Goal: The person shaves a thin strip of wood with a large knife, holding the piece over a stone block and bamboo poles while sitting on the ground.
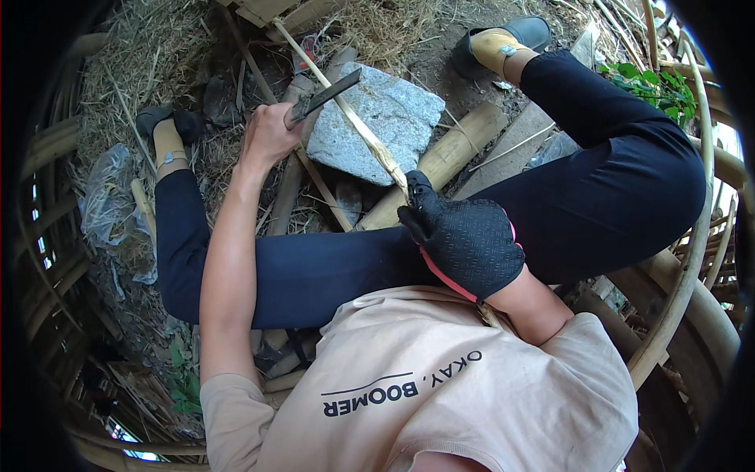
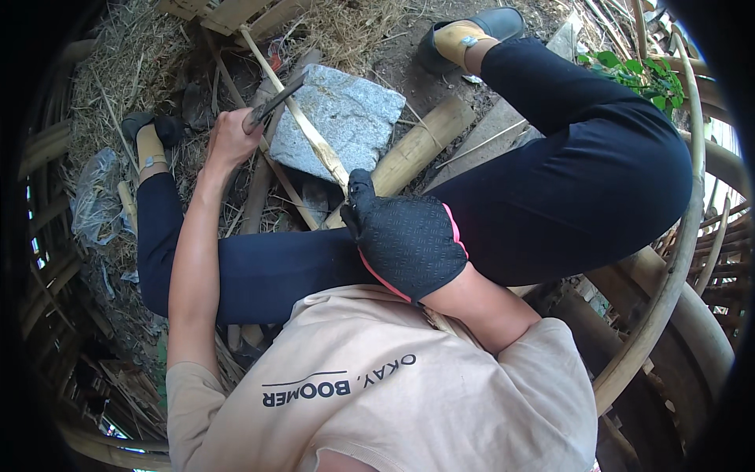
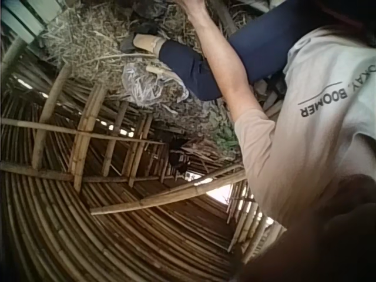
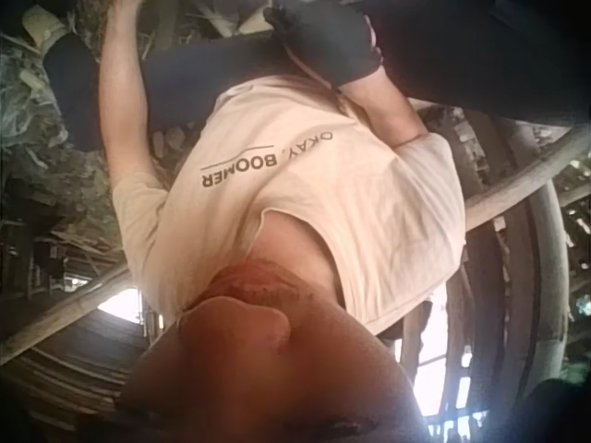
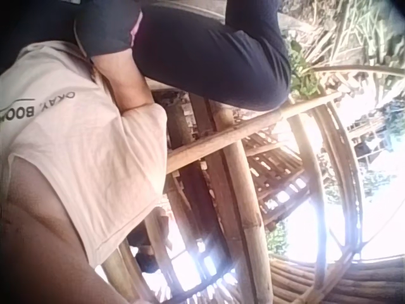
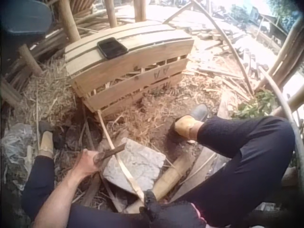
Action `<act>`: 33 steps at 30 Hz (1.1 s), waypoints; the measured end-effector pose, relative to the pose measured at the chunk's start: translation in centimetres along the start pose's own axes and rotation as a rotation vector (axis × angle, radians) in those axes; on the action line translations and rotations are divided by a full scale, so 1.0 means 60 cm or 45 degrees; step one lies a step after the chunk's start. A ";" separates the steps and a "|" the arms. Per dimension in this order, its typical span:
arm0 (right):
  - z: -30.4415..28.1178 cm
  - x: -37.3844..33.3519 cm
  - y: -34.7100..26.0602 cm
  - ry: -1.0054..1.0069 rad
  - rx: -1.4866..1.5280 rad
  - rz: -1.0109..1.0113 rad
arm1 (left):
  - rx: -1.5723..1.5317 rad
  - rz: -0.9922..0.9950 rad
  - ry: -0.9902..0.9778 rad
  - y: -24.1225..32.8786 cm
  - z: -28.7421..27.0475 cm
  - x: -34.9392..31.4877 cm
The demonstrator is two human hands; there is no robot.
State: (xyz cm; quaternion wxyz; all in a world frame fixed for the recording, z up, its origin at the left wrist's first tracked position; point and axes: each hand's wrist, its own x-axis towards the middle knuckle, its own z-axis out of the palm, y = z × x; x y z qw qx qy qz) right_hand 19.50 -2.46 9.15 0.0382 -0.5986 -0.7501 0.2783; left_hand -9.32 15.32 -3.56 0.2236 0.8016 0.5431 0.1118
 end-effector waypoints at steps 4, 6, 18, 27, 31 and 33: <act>0.010 -0.001 -0.003 0.041 -0.002 -0.047 | -0.020 -0.172 0.001 -0.021 0.003 -0.002; -0.001 0.001 -0.005 0.028 0.018 -0.053 | 0.035 -0.175 0.019 -0.019 0.001 0.002; -0.005 0.000 -0.003 0.020 0.067 0.000 | -0.003 -0.059 -0.027 0.011 0.004 0.007; -0.005 0.001 -0.004 -0.035 0.037 0.021 | 0.044 -0.126 0.027 0.006 -0.006 0.005; 0.003 0.001 -0.005 -0.014 0.084 0.025 | -0.022 0.102 0.073 0.025 0.010 0.000; 0.000 -0.004 -0.004 0.007 0.060 0.013 | -0.009 -0.027 0.105 -0.003 0.006 0.011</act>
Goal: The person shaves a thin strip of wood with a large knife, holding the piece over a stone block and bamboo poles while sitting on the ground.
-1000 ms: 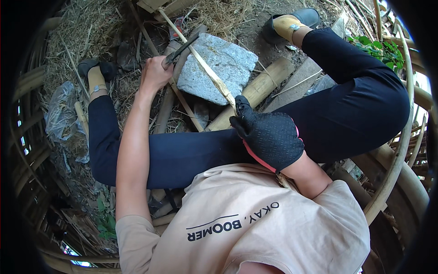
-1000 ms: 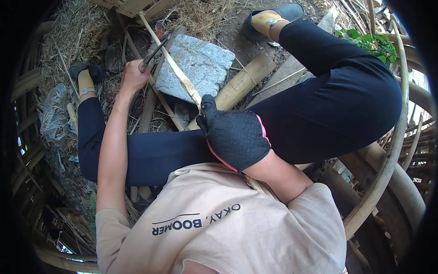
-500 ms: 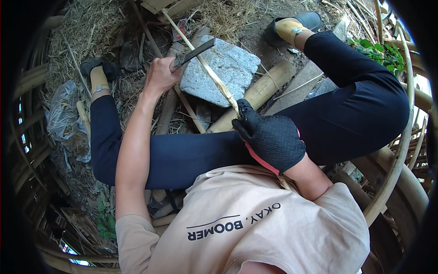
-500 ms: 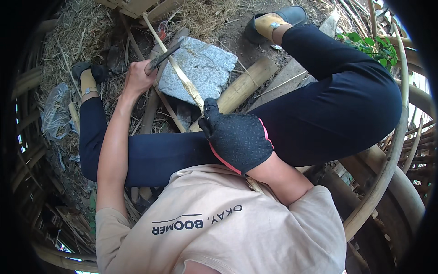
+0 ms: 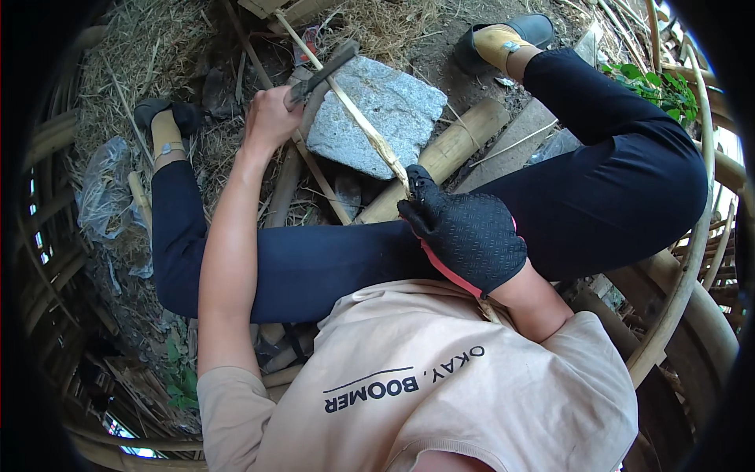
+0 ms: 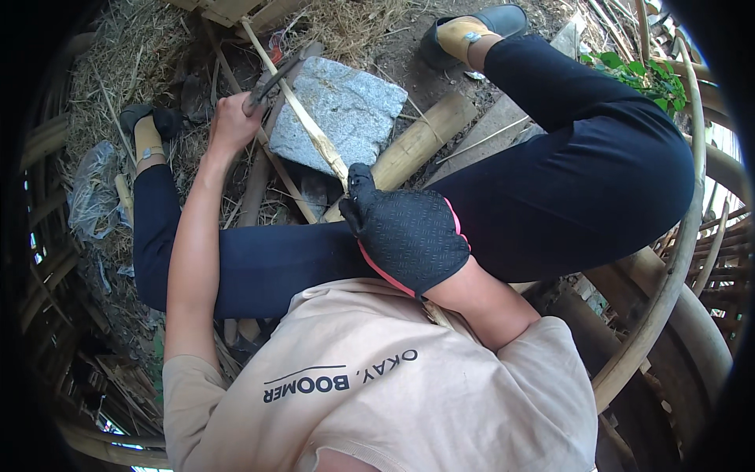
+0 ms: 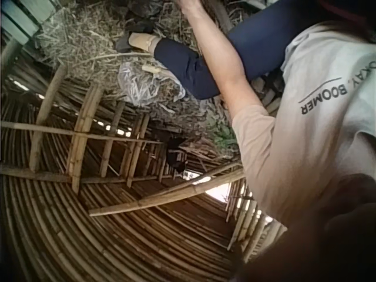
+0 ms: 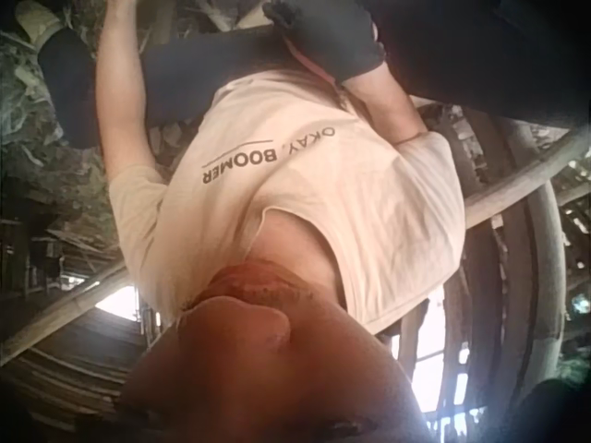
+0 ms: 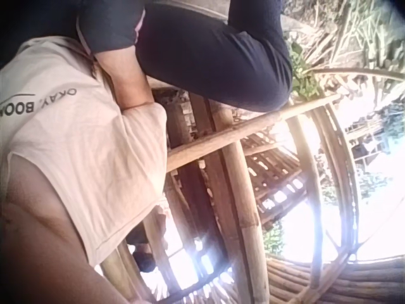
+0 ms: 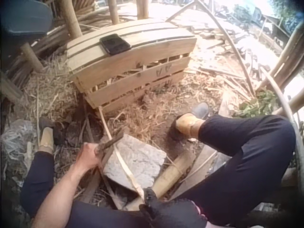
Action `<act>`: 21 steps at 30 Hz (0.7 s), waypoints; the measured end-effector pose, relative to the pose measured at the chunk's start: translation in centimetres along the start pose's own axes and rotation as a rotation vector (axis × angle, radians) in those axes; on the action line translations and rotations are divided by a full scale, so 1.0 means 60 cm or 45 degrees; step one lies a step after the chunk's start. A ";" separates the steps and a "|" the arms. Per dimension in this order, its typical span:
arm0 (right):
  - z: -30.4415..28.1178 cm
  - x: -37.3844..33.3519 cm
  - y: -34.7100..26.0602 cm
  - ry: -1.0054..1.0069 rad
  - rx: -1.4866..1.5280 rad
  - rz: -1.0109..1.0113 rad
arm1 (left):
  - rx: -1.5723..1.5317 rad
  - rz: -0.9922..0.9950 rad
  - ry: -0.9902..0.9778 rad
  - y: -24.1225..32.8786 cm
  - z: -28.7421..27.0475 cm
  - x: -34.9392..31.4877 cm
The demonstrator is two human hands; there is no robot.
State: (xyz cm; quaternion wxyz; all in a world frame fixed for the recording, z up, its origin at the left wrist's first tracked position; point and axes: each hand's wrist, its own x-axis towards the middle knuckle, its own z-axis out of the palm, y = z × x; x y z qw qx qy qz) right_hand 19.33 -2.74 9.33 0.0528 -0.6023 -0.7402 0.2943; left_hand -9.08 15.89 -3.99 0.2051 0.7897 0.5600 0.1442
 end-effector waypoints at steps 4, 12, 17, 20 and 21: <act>-0.006 0.004 -0.007 -0.039 0.012 0.009 | 0.089 -0.256 -0.006 -0.059 -0.016 -0.009; -0.002 0.003 0.003 0.007 -0.001 -0.038 | -0.093 0.088 -0.036 0.021 0.004 -0.001; -0.006 0.004 -0.002 -0.012 0.004 -0.077 | -0.010 -0.318 -0.046 -0.091 -0.018 0.003; -0.001 0.003 0.001 0.013 -0.027 -0.083 | 0.039 -0.250 -0.142 -0.068 -0.034 -0.003; -0.003 0.003 0.002 0.011 -0.026 -0.064 | 0.033 -0.243 -0.150 -0.043 -0.027 0.002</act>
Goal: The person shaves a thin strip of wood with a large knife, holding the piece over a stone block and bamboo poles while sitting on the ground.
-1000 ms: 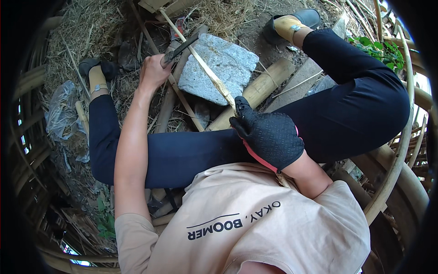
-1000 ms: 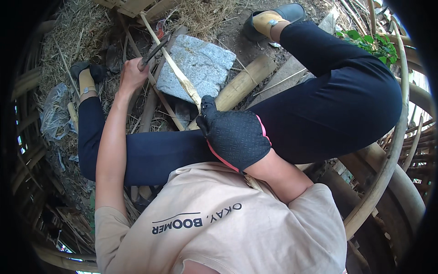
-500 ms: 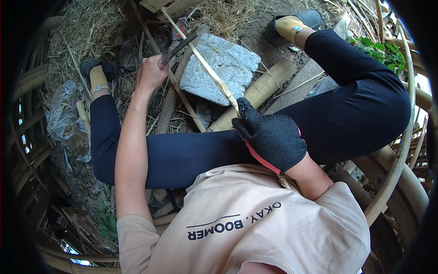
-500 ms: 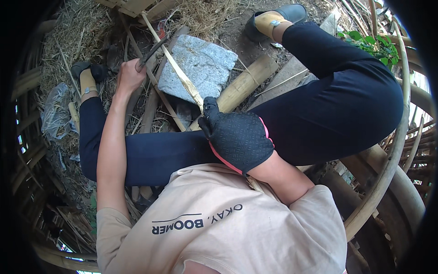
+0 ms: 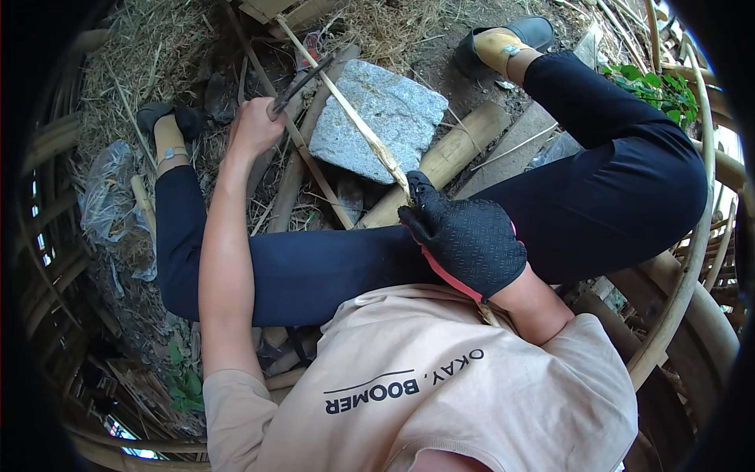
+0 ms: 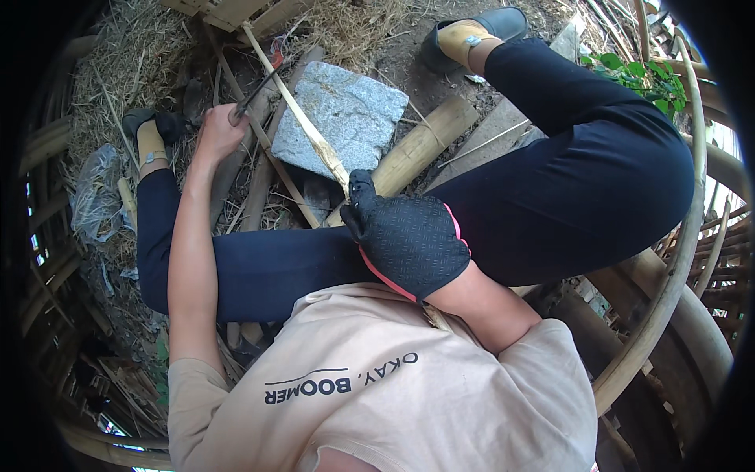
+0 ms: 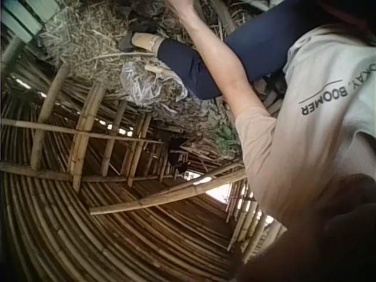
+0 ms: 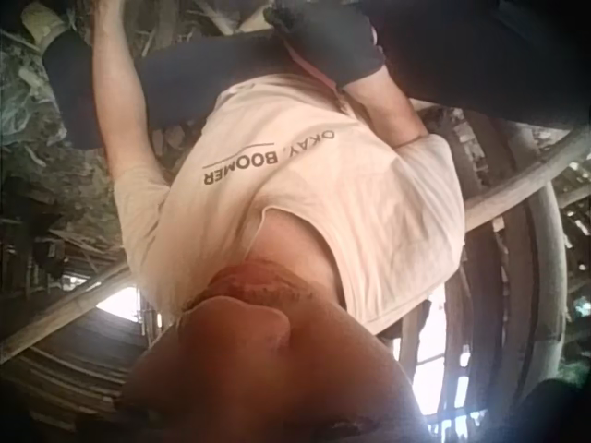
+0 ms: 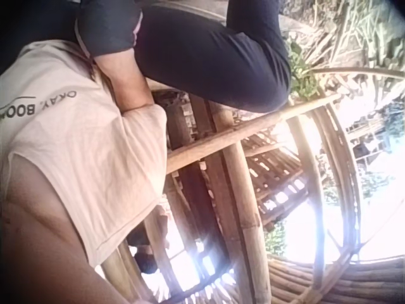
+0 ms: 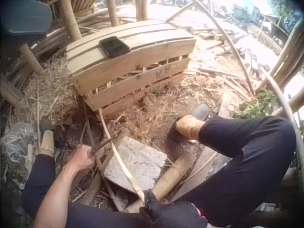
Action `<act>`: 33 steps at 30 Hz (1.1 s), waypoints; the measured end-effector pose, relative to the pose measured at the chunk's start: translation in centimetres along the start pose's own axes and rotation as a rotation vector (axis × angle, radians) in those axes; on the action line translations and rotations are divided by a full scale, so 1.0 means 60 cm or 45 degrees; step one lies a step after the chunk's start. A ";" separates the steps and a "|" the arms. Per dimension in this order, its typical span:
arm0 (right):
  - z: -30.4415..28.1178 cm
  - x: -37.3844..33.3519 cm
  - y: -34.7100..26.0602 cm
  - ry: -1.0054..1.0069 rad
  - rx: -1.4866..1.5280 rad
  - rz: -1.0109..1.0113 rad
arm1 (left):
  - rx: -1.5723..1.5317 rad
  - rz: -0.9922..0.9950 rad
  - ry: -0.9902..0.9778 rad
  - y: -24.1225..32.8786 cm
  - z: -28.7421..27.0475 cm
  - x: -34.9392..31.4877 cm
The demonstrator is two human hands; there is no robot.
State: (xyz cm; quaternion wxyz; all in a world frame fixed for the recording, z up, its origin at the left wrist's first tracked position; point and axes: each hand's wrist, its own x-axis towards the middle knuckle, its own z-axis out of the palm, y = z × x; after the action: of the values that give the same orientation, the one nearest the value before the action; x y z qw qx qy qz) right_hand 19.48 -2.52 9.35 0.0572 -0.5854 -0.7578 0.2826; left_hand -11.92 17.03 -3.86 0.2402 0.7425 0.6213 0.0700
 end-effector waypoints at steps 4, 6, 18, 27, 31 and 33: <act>0.008 0.001 -0.003 -0.015 0.050 0.042 | -0.136 0.305 -0.045 0.060 0.003 -0.012; 0.007 -0.001 -0.002 -0.004 0.026 0.039 | -0.035 0.247 -0.142 0.067 -0.007 -0.009; -0.007 0.003 -0.015 -0.025 0.047 0.078 | 0.267 -0.057 -0.047 0.022 -0.041 -0.003; 0.009 0.000 -0.013 0.112 0.067 0.120 | 0.181 -0.039 -0.129 0.052 -0.026 -0.008; 0.015 -0.002 -0.009 0.171 0.044 0.066 | 0.270 -0.129 -0.035 0.014 -0.031 0.004; 0.009 0.001 -0.010 0.142 0.040 0.084 | 0.258 -0.101 -0.024 0.016 -0.033 0.005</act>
State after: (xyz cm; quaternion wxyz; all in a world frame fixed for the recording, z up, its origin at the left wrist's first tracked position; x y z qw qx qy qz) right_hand 18.71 -2.74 9.17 0.0990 -0.6238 -0.7293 0.2630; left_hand -11.80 17.72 -1.73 0.1722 0.7384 0.6520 -0.0096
